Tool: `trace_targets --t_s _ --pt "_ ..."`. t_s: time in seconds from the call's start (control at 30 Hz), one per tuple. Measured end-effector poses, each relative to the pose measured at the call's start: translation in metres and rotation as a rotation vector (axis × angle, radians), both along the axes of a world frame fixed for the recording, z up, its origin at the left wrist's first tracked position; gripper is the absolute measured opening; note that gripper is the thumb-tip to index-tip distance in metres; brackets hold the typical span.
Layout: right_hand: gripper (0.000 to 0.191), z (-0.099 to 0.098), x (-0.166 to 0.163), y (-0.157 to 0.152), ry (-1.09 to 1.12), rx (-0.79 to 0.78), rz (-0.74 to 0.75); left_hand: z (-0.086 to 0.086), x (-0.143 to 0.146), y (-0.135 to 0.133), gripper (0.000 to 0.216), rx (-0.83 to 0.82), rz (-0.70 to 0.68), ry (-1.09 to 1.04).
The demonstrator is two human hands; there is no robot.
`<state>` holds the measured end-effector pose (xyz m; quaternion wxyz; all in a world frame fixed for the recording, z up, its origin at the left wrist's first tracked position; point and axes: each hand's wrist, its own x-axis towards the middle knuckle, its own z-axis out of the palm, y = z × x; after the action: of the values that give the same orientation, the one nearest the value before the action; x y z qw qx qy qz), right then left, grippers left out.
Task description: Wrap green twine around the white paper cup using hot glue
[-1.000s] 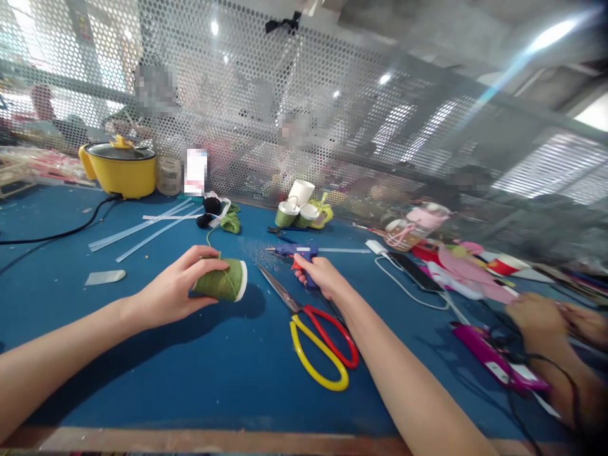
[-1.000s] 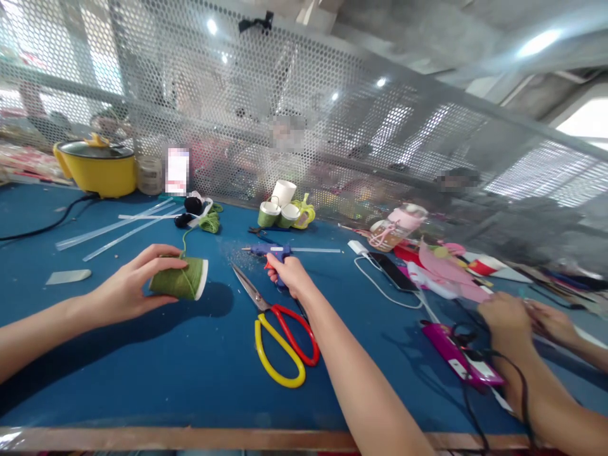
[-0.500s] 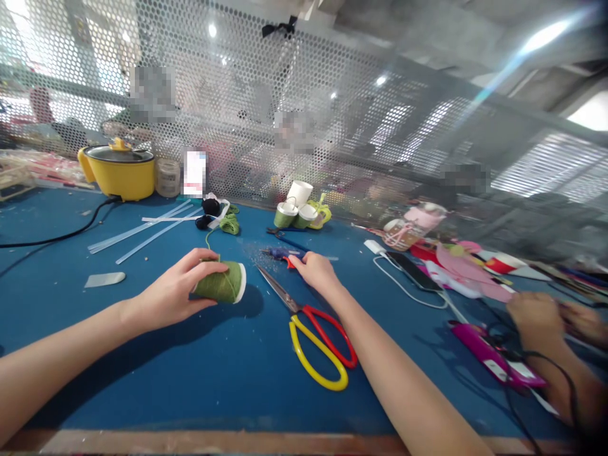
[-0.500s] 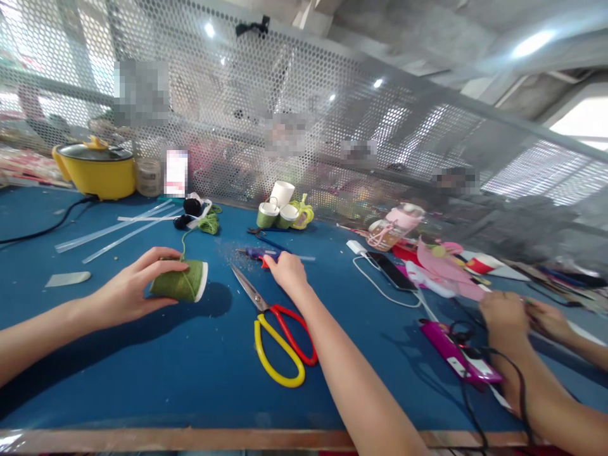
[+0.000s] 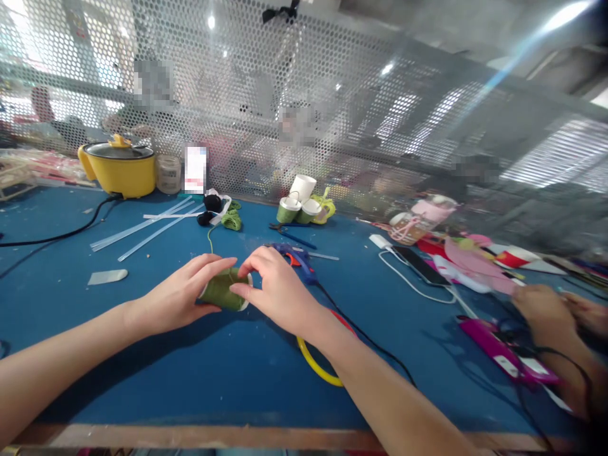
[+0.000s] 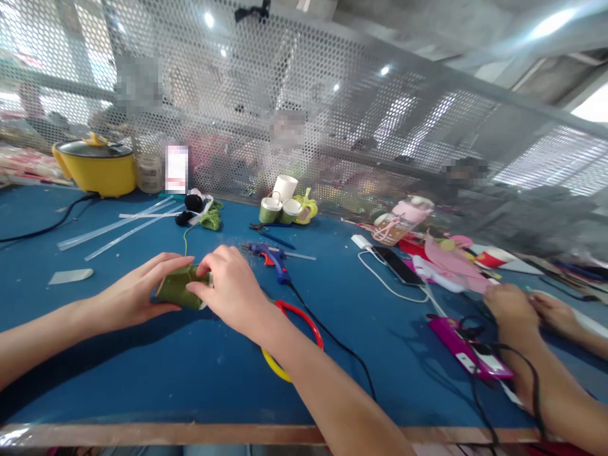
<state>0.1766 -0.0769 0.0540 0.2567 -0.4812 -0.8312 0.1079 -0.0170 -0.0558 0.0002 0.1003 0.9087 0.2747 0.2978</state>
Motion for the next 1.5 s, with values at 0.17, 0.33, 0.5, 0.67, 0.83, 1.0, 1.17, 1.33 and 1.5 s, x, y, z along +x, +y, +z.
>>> trace_targets --t_s 0.17,0.33,0.5,0.67,0.83,1.0,1.17,1.33,1.5 --pt "0.012 -0.009 -0.002 -0.001 -0.025 0.006 0.027 0.000 0.001 0.000 0.065 0.009 0.009 0.018" --pt "0.014 -0.006 0.000 -0.001 0.152 -0.045 0.070 0.003 0.001 -0.003 0.063 -0.095 0.027 -0.028" --pt "0.007 -0.004 0.010 0.008 0.595 -0.328 -0.007 0.007 0.002 -0.003 0.067 -0.270 0.055 -0.147" --pt "0.013 -0.005 0.017 0.016 0.916 -0.573 0.024 0.008 0.004 -0.003 0.057 -0.398 0.068 -0.180" --pt "0.011 -0.005 0.017 0.015 0.983 -0.606 -0.021 0.009 0.003 -0.004 0.050 -0.341 0.032 -0.126" --pt "0.011 -0.009 0.016 0.017 0.989 -0.589 -0.073 0.010 0.003 -0.006 0.050 -0.305 -0.008 -0.122" --pt "0.012 -0.012 0.016 0.018 0.998 -0.586 -0.102 0.011 0.003 -0.007 0.048 -0.268 -0.048 -0.132" --pt "0.012 -0.013 0.016 0.018 0.979 -0.593 -0.110 0.012 0.002 -0.008 0.048 -0.218 -0.070 -0.135" --pt "0.012 -0.015 0.016 0.018 0.969 -0.613 -0.122 0.013 0.002 -0.009 0.046 -0.163 -0.091 -0.136"
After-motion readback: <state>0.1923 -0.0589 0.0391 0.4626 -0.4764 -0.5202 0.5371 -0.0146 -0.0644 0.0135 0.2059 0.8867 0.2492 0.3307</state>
